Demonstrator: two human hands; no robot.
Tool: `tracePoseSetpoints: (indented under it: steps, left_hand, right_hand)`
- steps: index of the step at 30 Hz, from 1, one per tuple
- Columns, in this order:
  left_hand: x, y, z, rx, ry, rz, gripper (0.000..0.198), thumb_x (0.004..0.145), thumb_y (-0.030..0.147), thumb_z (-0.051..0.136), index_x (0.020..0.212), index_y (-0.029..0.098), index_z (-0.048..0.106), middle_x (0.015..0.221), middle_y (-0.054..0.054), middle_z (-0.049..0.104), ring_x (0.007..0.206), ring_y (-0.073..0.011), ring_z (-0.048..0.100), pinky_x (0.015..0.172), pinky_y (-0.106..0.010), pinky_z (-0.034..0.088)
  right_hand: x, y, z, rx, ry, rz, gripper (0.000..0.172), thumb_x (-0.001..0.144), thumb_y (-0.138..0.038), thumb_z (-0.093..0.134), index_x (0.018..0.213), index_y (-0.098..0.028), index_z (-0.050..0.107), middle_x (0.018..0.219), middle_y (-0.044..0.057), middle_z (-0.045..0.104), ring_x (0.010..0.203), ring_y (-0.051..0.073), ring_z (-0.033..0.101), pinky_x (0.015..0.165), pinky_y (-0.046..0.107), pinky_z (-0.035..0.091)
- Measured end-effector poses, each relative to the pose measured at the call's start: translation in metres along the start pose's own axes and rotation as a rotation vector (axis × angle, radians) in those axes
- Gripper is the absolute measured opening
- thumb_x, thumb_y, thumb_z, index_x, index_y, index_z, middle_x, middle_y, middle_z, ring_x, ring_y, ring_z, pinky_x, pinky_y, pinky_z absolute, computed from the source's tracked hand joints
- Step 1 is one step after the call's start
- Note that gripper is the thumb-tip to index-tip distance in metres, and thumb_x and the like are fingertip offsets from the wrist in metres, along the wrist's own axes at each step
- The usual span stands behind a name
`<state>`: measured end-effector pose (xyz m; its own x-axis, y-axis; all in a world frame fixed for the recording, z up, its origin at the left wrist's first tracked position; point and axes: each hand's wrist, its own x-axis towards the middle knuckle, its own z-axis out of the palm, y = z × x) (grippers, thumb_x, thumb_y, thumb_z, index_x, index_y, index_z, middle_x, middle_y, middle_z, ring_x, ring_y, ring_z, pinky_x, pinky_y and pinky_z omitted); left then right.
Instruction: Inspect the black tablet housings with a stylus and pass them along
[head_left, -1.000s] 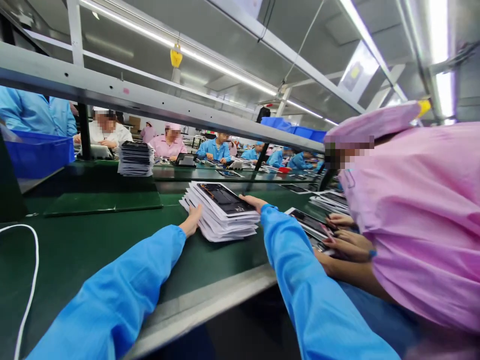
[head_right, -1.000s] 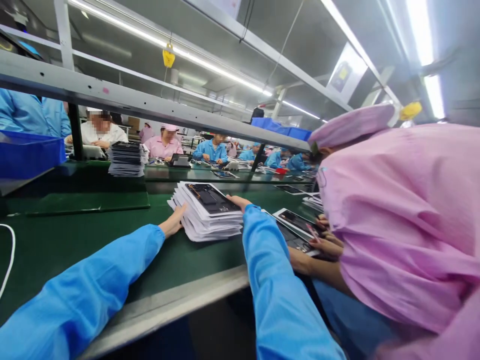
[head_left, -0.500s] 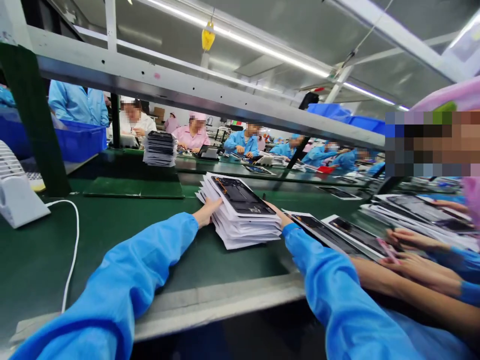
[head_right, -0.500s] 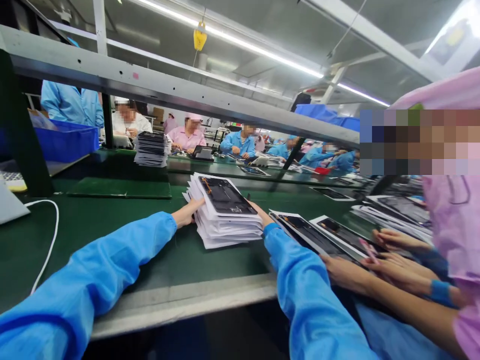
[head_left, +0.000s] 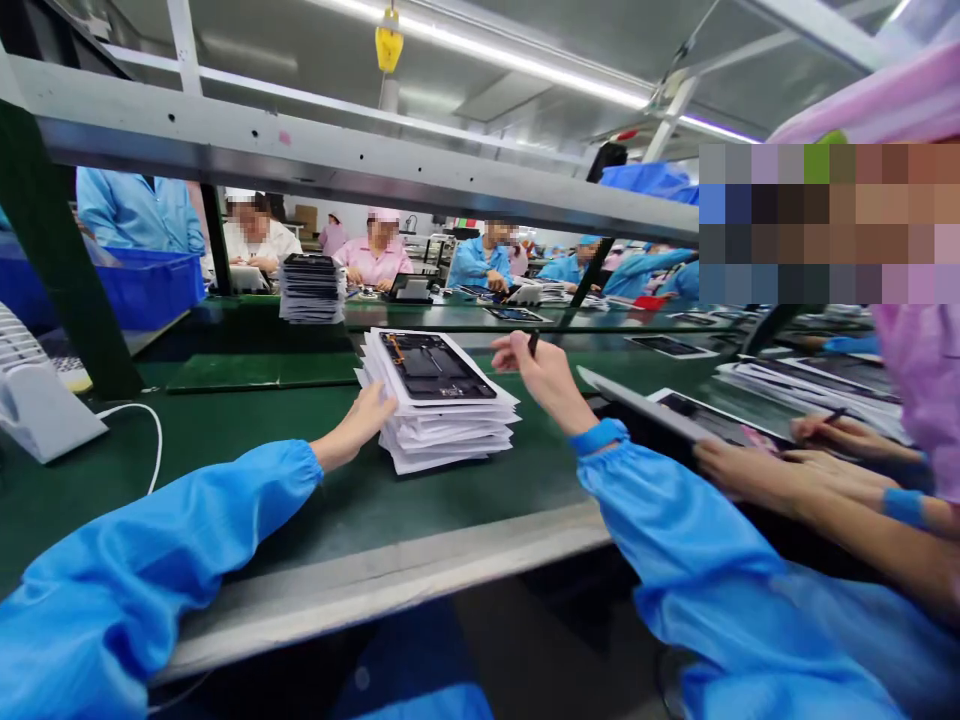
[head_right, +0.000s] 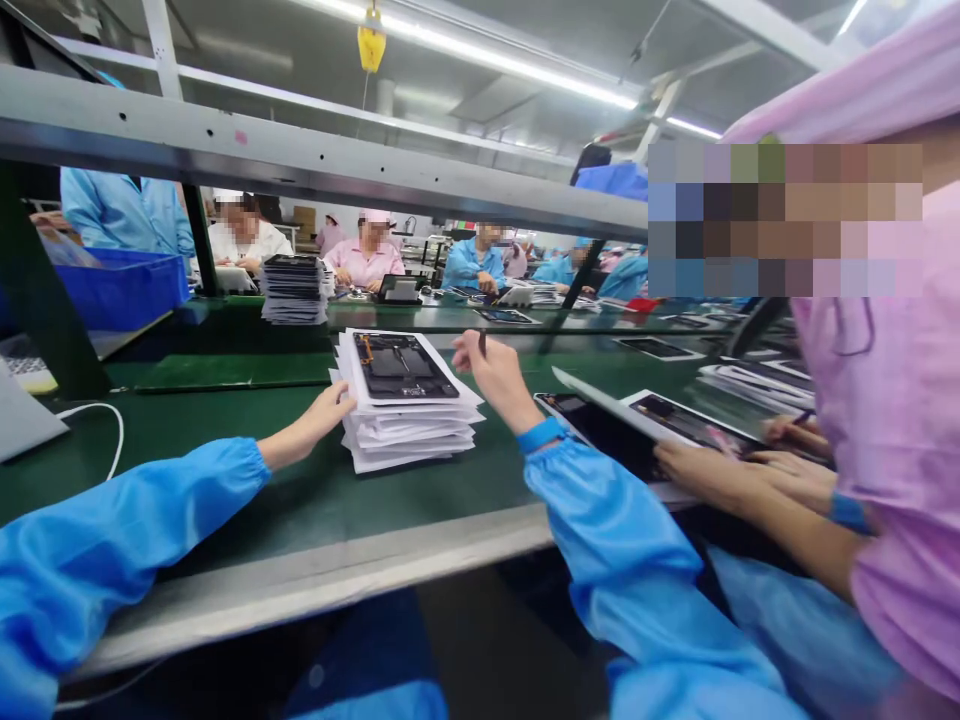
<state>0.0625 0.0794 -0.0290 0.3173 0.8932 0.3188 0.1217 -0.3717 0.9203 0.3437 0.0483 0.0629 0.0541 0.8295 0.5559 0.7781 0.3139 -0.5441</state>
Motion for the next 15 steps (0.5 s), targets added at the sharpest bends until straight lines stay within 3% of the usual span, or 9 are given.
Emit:
tracePoseSetpoints:
  steps: [2,7,10,15]
  left_hand:
    - [-0.007,0.002,-0.012,0.056,0.009,0.007,0.027,0.098,0.033,0.060,0.120,0.017,0.061,0.120,-0.008,0.065,0.108,-0.0222,0.063,0.098,-0.043,0.049]
    - [-0.004,0.013,-0.032,0.152,-0.020,0.025,0.020,0.100,0.035,0.057,0.104,0.015,0.062,0.084,0.000,0.063,0.078,-0.0157,0.062,0.080,-0.034,0.052]
    - [0.003,0.015,-0.033,0.185,-0.073,0.023,0.027,0.101,0.040,0.058,0.097,0.014,0.063,0.080,0.001,0.062,0.071,-0.0133,0.061,0.072,-0.031,0.053]
    - [0.008,0.007,-0.035,0.210,-0.147,0.000,0.032,0.101,0.043,0.058,0.093,0.013,0.064,0.077,0.001,0.061,0.066,-0.0118,0.060,0.068,-0.029,0.053]
  right_hand:
    - [-0.018,-0.019,0.004,-0.013,-0.068,-0.125,0.047,0.106,-0.050,0.033,0.104,-0.017,0.067,0.080,0.003,0.069,0.071,0.016,0.065,0.072,0.031,0.053]
    - [-0.032,-0.053,0.043,-0.117,-0.243,-0.401,0.020,0.093,-0.020,0.051,0.089,-0.021,0.071,0.092,0.006,0.069,0.086,0.020,0.062,0.079,0.030,0.045]
    - [-0.025,-0.059,0.057,-0.185,-0.303,-0.492,0.023,0.082,-0.006,0.052,0.085,-0.021,0.070,0.090,0.006,0.065,0.085,0.020,0.057,0.078,0.030,0.042]
    - [-0.023,-0.053,0.059,-0.249,-0.334,-0.572,0.027,0.083,-0.001,0.047,0.086,-0.020,0.065,0.087,0.006,0.063,0.085,0.020,0.053,0.076,0.031,0.039]
